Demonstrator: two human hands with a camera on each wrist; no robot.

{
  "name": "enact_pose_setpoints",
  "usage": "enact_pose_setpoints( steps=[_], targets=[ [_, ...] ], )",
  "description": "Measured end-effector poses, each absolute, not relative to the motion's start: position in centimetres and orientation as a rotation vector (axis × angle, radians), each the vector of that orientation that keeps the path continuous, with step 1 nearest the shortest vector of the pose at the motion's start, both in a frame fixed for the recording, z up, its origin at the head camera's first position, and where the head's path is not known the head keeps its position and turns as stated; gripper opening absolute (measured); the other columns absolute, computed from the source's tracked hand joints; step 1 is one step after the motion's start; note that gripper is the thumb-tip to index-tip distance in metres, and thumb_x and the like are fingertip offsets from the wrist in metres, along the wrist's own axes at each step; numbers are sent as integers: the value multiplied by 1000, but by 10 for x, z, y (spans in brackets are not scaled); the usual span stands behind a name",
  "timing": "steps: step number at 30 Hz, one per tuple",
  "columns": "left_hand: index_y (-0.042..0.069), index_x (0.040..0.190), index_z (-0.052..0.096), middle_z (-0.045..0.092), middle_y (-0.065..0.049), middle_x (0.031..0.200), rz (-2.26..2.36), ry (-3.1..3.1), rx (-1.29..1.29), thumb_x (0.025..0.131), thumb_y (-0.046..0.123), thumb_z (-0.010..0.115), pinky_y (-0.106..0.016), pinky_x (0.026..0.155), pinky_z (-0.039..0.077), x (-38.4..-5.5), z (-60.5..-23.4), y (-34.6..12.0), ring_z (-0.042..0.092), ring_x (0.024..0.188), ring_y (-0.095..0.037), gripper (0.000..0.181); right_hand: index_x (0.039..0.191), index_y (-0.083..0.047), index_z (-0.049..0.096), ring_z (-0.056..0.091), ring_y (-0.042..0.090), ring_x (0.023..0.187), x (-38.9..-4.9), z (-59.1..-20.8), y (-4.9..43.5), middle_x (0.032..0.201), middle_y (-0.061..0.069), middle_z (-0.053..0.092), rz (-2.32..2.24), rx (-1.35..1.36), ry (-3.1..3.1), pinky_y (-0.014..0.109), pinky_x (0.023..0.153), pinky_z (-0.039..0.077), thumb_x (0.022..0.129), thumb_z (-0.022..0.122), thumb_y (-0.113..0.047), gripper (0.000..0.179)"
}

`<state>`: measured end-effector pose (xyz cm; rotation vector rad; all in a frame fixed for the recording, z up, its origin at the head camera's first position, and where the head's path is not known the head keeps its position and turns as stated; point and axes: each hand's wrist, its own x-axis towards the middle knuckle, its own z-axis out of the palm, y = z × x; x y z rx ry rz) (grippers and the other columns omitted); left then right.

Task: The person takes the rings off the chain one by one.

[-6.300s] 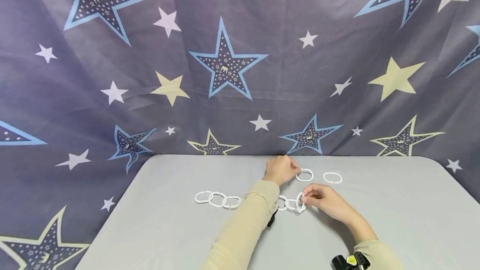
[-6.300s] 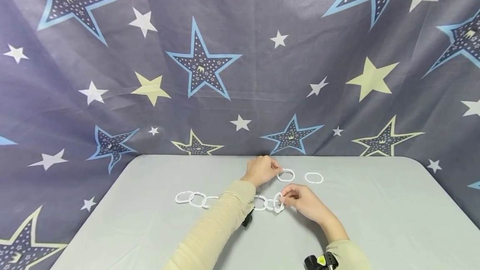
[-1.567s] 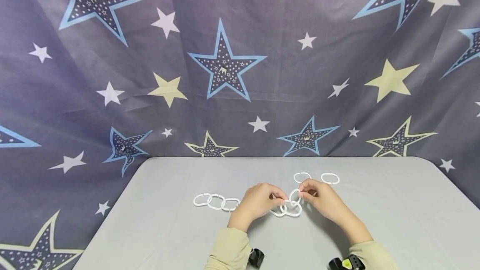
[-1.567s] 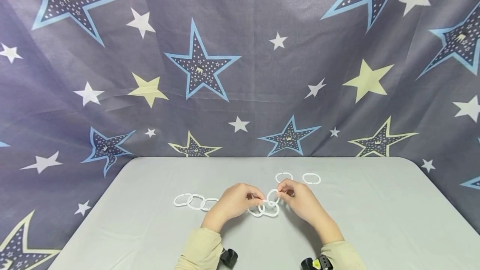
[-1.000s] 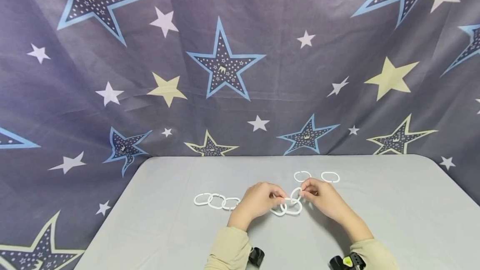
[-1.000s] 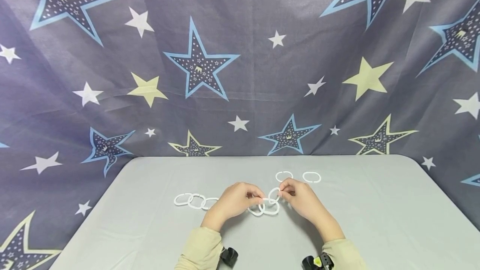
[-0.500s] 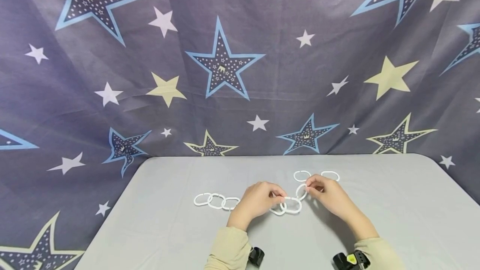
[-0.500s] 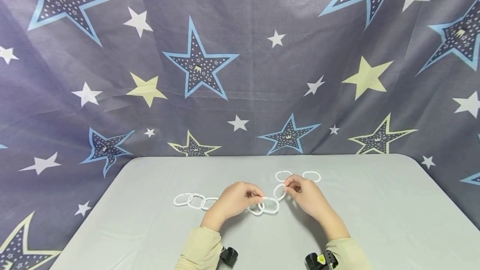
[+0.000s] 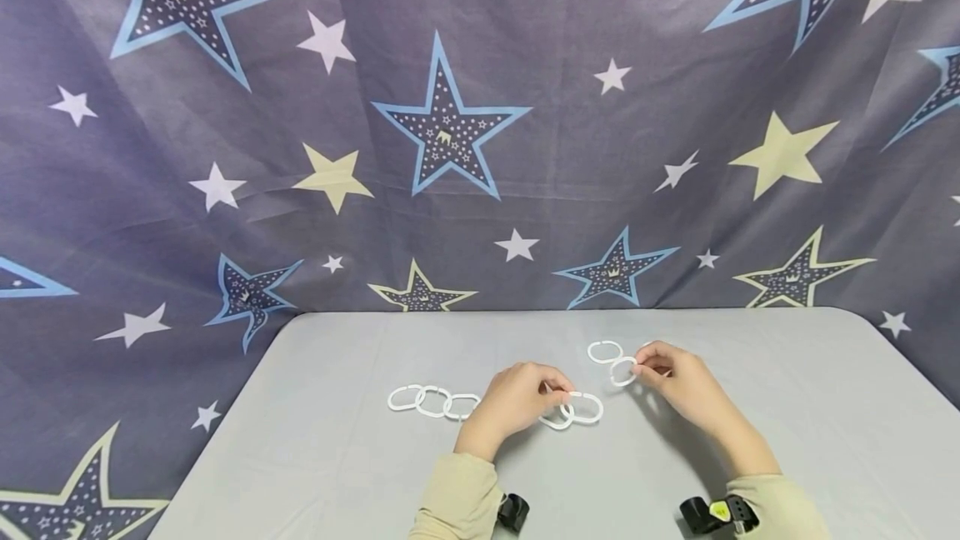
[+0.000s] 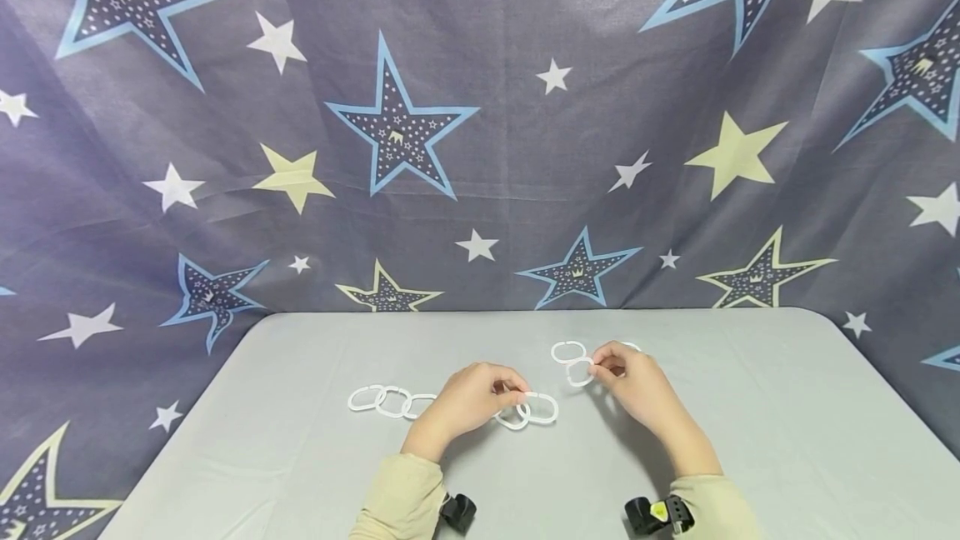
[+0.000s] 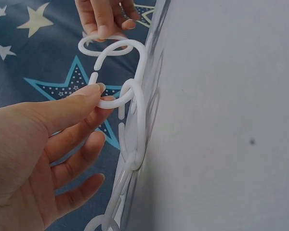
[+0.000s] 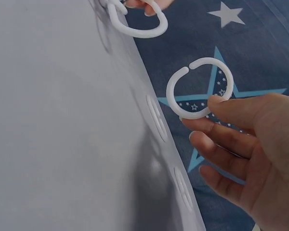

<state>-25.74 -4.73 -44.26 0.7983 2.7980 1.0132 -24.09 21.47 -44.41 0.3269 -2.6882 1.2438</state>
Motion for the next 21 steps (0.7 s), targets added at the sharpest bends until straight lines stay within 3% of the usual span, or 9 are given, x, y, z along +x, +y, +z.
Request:
enact_pose_setpoints(
  steps=[8,16,21],
  targets=[
    [28,94,78,64,22,82,999,2808,799,90,26,74,-22,68,41,-258,-443,-47,52,71,3,7,96,-6,66,66,20,82,-242,-444,226,89,5,71,1183,286,-2678,28,71,51,91,70,-7,6],
    [29,95,78,64,22,81,989,2812,800,90,28,73,-22,68,41,-257,-442,-47,51,71,2,7,97,-3,66,67,26,79,-242,-446,238,90,11,72,1047,271,-2657,44,76,52,90,69,-2,7],
    [29,95,78,64,22,82,979,2818,814,90,27,73,-22,68,41,-257,-442,-48,52,71,3,7,99,-2,66,67,26,78,-241,-446,245,87,11,72,1017,243,-2645,43,75,51,91,68,-2,8]
  ],
)
